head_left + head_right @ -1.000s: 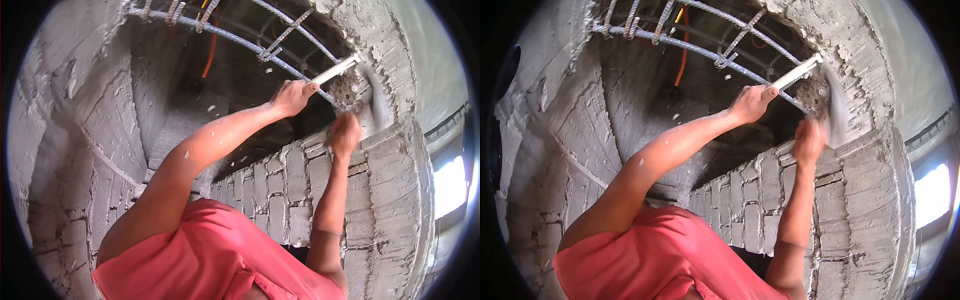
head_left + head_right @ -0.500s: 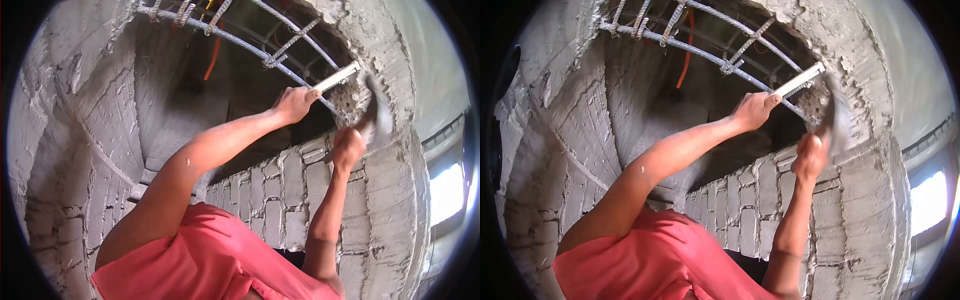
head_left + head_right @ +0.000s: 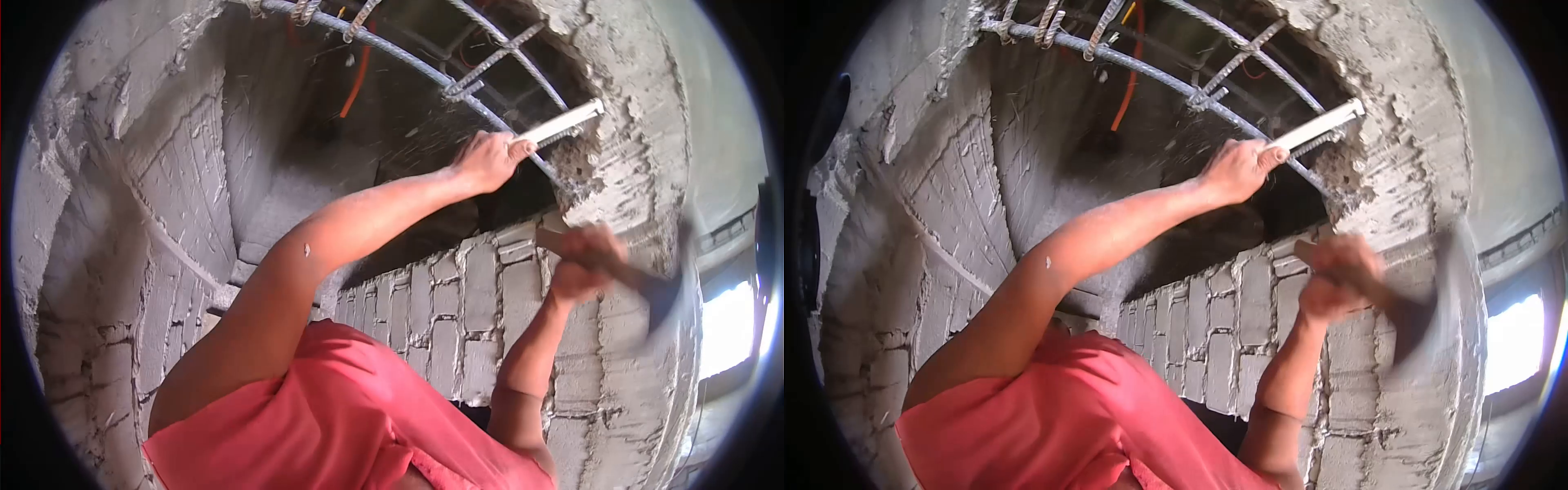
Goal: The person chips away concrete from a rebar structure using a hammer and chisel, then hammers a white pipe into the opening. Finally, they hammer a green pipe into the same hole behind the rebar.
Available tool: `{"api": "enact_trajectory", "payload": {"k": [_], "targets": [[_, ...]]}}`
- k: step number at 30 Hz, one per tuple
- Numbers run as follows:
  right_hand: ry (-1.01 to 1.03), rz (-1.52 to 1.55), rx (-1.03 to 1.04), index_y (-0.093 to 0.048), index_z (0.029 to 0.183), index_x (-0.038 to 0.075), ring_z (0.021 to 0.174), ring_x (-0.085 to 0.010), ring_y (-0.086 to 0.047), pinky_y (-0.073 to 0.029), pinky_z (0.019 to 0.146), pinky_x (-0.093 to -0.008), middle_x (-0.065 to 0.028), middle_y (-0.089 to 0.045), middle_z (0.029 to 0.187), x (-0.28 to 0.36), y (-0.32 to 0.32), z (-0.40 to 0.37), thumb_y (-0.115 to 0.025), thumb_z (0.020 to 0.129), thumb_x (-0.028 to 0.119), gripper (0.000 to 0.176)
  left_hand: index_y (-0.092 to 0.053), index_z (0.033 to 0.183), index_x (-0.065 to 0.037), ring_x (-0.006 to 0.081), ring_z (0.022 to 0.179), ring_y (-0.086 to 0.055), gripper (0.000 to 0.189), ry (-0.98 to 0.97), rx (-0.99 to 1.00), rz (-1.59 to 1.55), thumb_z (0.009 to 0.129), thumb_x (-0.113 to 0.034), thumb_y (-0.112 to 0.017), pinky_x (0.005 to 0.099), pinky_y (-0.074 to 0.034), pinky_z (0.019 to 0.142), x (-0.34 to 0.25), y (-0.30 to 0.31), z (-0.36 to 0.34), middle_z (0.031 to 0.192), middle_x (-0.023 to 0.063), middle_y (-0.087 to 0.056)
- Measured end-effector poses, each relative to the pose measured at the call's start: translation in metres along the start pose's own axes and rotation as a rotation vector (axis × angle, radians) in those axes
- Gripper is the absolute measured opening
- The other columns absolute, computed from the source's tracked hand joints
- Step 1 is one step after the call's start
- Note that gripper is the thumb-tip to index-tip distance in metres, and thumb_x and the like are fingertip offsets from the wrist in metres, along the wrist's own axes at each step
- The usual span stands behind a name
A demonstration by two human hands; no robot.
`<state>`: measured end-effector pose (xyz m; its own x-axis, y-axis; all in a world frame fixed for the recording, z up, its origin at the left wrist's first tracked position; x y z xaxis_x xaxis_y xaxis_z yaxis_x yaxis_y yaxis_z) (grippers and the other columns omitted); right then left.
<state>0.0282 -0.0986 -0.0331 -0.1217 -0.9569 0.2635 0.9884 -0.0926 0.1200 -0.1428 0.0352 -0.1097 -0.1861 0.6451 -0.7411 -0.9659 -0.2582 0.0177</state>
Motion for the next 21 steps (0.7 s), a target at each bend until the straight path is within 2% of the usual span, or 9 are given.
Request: {"api": "enact_trajectory", "payload": {"k": [2, 4, 7, 12, 14, 16, 18, 20, 21], "targets": [[0.291, 0.088, 0.075, -0.052, 0.08, 0.007, 0.052, -0.0144, -0.046, -0.041, 0.048, -0.0289, -0.0021, -0.04, 0.059, 0.041, -0.014, 0.008, -0.039, 0.097, 0.065, 0.062, -0.061, 0.079, 0.001, 0.049, 0.076, -0.062, 0.065, -0.012, -0.014, -0.02, 0.098, -0.059, -0.046, 0.0521, -0.048, 0.062, -0.001, 0.0, -0.001, 0.07, 0.0267, -0.06], [0.365, -0.465, 0.074, -0.051, 0.071, 0.009, 0.051, -0.0168, -0.046, -0.042, 0.051, -0.0348, -0.0046, -0.052, 0.063, 0.008, -0.011, 0.008, -0.042, 0.102, 0.038, 0.043, -0.062, 0.08, 0.0, 0.0489, 0.077, -0.062, 0.065, -0.025, 0.009, -0.028, 0.098, -0.061, -0.045, 0.0523, -0.048, 0.063, 0.001, -0.001, 0.002, 0.071, 0.0265, -0.061], [-0.219, -0.725, 0.365, -0.052, 0.068, 0.008, 0.053, -0.0181, -0.05, -0.042, 0.052, -0.0348, -0.0049, -0.057, 0.064, -0.076, 0.009, -0.004, -0.04, 0.101, 0.025, 0.039, -0.064, 0.082, -0.001, 0.0486, 0.078, -0.063, 0.066, -0.028, 0.027, -0.001, 0.097, -0.062, -0.044, 0.0525, -0.049, 0.064, 0.009, 0.003, 0.004, 0.072, 0.0261, -0.062], [-0.056, -0.117, -0.059, -0.049, 0.082, 0.005, 0.056, -0.0155, -0.047, -0.042, 0.053, -0.0305, -0.0055, -0.051, 0.068, -0.014, 0.007, -0.015, -0.045, 0.092, 0.073, 0.068, -0.067, 0.085, -0.004, 0.0482, 0.08, -0.063, 0.065, -0.015, 0.036, 0.11, 0.096, -0.064, -0.045, 0.0531, -0.051, 0.065, 0.003, 0.012, 0.008, 0.074, 0.0247, -0.065], [0.283, 0.156, 0.139, -0.049, 0.079, 0.006, 0.058, -0.0195, -0.05, -0.045, 0.057, -0.0351, -0.0073, -0.052, 0.07, 0.04, -0.011, 0.001, -0.051, 0.097, 0.052, 0.049, -0.067, 0.086, -0.003, 0.0478, 0.081, -0.064, 0.065, -0.004, 0.035, 0.093, 0.096, -0.063, -0.044, 0.0538, -0.05, 0.065, 0.005, 0.01, 0.005, 0.075, 0.0249, -0.065], [0.314, 0.063, 0.187, -0.055, 0.079, 0.006, 0.056, -0.0196, -0.05, -0.043, 0.053, -0.0351, -0.0081, -0.056, 0.07, 0.008, 0.019, 0.005, -0.044, 0.095, 0.068, 0.065, -0.066, 0.086, -0.002, 0.0483, 0.082, -0.063, 0.066, -0.005, 0.03, 0.063, 0.097, -0.063, -0.043, 0.0537, -0.05, 0.066, 0.001, 0.009, 0.004, 0.076, 0.0254, -0.065], [0.393, -0.871, 0.242, -0.053, 0.078, 0.006, 0.055, -0.0201, -0.049, -0.04, 0.053, -0.0382, -0.0065, -0.056, 0.071, -0.081, 0.033, -0.001, -0.04, 0.1, 0.059, 0.059, -0.066, 0.086, -0.002, 0.0484, 0.083, -0.063, 0.066, -0.009, 0.045, 0.068, 0.098, -0.062, -0.043, 0.0534, -0.05, 0.066, -0.002, 0.009, 0.005, 0.077, 0.0259, -0.064], [-0.366, -0.662, 0.311, -0.053, 0.08, 0.005, 0.054, -0.0201, -0.049, -0.041, 0.053, -0.037, -0.0065, -0.055, 0.069, -0.095, 0.036, 0.003, -0.042, 0.101, 0.047, 0.048, -0.066, 0.086, -0.002, 0.0486, 0.084, -0.063, 0.066, 0.005, 0.086, 0.067, 0.098, -0.062, -0.043, 0.0527, -0.05, 0.068, -0.002, 0.01, 0.005, 0.078, 0.0272, -0.064], [0.035, -0.811, 0.136, -0.056, 0.085, 0.005, 0.052, -0.0181, -0.049, -0.04, 0.051, -0.0323, -0.0073, -0.054, 0.065, -0.078, 0.031, 0.002, -0.044, 0.1, 0.045, 0.045, -0.066, 0.086, -0.002, 0.0482, 0.085, -0.063, 0.065, -0.005, 0.059, 0.081, 0.098, -0.061, -0.043, 0.0528, -0.05, 0.067, -0.003, 0.014, 0.012, 0.078, 0.0274, -0.063]]}}
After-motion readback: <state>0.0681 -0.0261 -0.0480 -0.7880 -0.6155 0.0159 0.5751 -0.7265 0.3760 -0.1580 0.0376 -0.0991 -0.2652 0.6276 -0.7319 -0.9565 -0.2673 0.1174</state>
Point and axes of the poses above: each hand's wrist, its own z-axis towards the middle knuckle, its own y-axis out of the back of the hand, x = y × z, the point moved 5 cm from there along z, towards the middle knuckle
